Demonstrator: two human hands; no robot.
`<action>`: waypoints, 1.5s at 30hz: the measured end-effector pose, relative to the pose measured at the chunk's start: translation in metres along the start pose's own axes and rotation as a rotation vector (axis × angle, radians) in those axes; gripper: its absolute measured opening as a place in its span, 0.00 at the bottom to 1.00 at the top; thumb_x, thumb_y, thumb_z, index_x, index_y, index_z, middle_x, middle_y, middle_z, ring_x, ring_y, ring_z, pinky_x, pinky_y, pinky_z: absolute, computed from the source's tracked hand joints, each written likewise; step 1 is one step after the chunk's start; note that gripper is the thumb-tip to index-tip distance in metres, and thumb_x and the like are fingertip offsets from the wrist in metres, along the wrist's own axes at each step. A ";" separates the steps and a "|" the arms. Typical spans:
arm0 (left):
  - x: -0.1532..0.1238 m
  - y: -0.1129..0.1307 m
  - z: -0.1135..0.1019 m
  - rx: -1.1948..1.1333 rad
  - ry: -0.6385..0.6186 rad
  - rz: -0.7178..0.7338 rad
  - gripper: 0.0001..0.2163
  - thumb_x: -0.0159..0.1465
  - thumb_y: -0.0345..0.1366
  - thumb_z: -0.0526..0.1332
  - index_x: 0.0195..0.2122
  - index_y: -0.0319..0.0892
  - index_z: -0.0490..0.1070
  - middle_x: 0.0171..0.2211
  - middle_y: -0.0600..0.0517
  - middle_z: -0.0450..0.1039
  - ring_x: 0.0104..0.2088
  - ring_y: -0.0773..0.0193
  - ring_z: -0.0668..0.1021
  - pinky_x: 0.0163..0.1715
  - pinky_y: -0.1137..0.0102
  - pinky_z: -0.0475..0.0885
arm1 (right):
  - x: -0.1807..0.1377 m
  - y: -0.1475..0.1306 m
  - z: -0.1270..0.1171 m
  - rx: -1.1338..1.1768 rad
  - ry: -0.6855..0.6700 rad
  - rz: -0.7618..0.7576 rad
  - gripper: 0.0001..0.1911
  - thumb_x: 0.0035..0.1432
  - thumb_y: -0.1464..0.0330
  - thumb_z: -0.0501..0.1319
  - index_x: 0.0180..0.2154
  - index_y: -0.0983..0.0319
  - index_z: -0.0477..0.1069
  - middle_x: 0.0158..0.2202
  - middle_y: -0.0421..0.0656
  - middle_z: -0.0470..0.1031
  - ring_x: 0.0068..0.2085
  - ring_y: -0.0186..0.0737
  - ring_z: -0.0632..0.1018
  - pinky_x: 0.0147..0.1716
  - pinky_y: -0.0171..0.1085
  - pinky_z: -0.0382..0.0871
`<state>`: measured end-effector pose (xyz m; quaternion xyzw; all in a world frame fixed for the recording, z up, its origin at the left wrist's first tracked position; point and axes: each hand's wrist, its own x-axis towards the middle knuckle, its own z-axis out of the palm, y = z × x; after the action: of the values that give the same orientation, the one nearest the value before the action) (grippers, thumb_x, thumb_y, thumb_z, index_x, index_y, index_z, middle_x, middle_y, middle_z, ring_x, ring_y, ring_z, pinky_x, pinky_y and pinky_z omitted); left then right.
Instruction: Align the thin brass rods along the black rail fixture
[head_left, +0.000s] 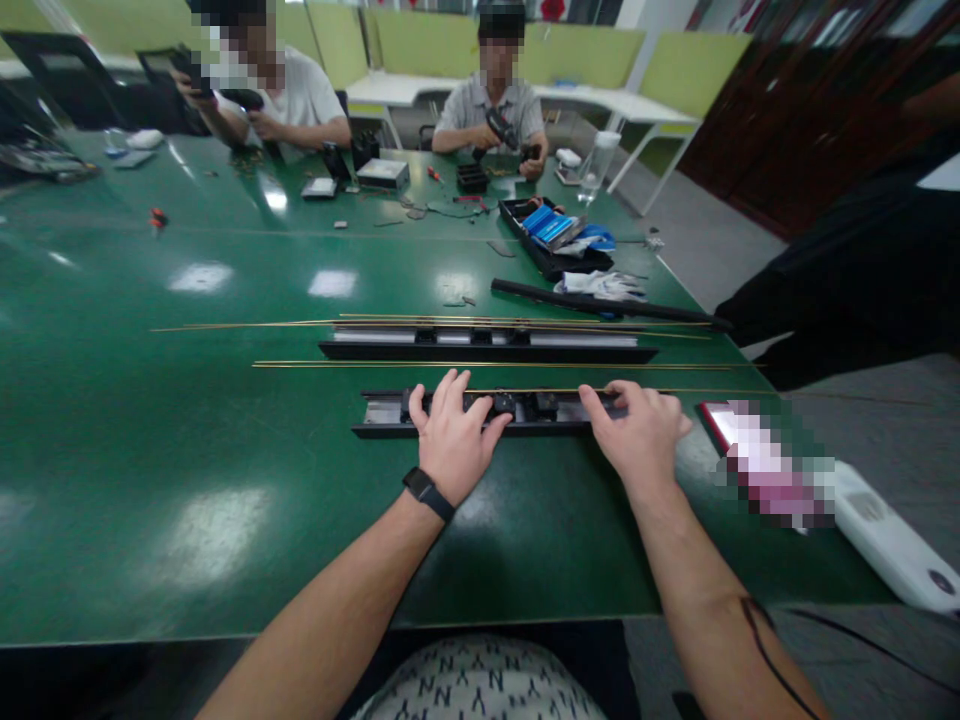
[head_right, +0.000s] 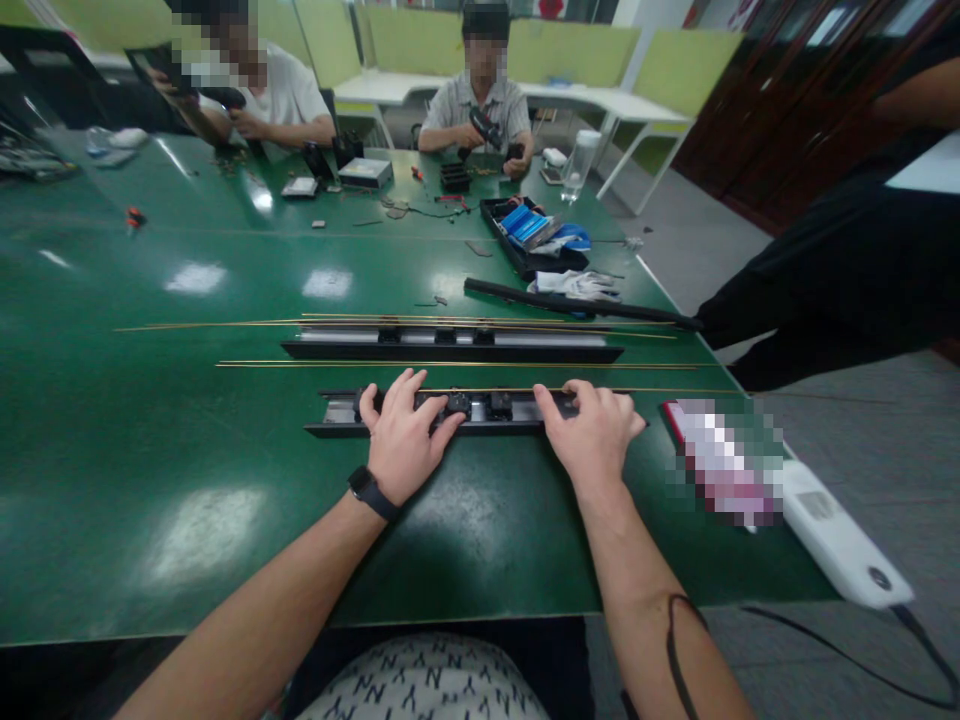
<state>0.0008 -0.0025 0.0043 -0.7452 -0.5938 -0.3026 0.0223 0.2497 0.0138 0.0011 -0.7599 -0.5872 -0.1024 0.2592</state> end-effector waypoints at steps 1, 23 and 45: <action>0.000 0.000 0.000 0.001 0.000 0.000 0.12 0.70 0.48 0.60 0.42 0.49 0.80 0.64 0.41 0.70 0.67 0.46 0.67 0.67 0.39 0.46 | 0.000 0.000 0.000 -0.005 0.008 0.000 0.24 0.61 0.44 0.59 0.39 0.58 0.78 0.38 0.49 0.77 0.45 0.55 0.68 0.43 0.47 0.51; 0.000 0.000 0.000 -0.005 -0.002 0.003 0.12 0.70 0.47 0.60 0.42 0.49 0.79 0.65 0.41 0.68 0.68 0.47 0.67 0.67 0.38 0.46 | 0.003 0.005 -0.003 0.031 -0.015 0.031 0.27 0.60 0.43 0.60 0.46 0.58 0.77 0.36 0.48 0.78 0.45 0.56 0.70 0.43 0.48 0.51; -0.001 -0.001 0.003 -0.003 0.000 -0.003 0.12 0.69 0.48 0.60 0.43 0.50 0.79 0.65 0.41 0.69 0.68 0.47 0.66 0.68 0.39 0.46 | 0.003 0.003 -0.005 0.027 -0.021 0.025 0.25 0.60 0.44 0.60 0.39 0.58 0.79 0.37 0.49 0.78 0.46 0.57 0.70 0.42 0.48 0.52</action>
<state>0.0005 -0.0019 0.0010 -0.7445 -0.5944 -0.3034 0.0208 0.2546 0.0135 0.0060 -0.7646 -0.5818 -0.0830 0.2645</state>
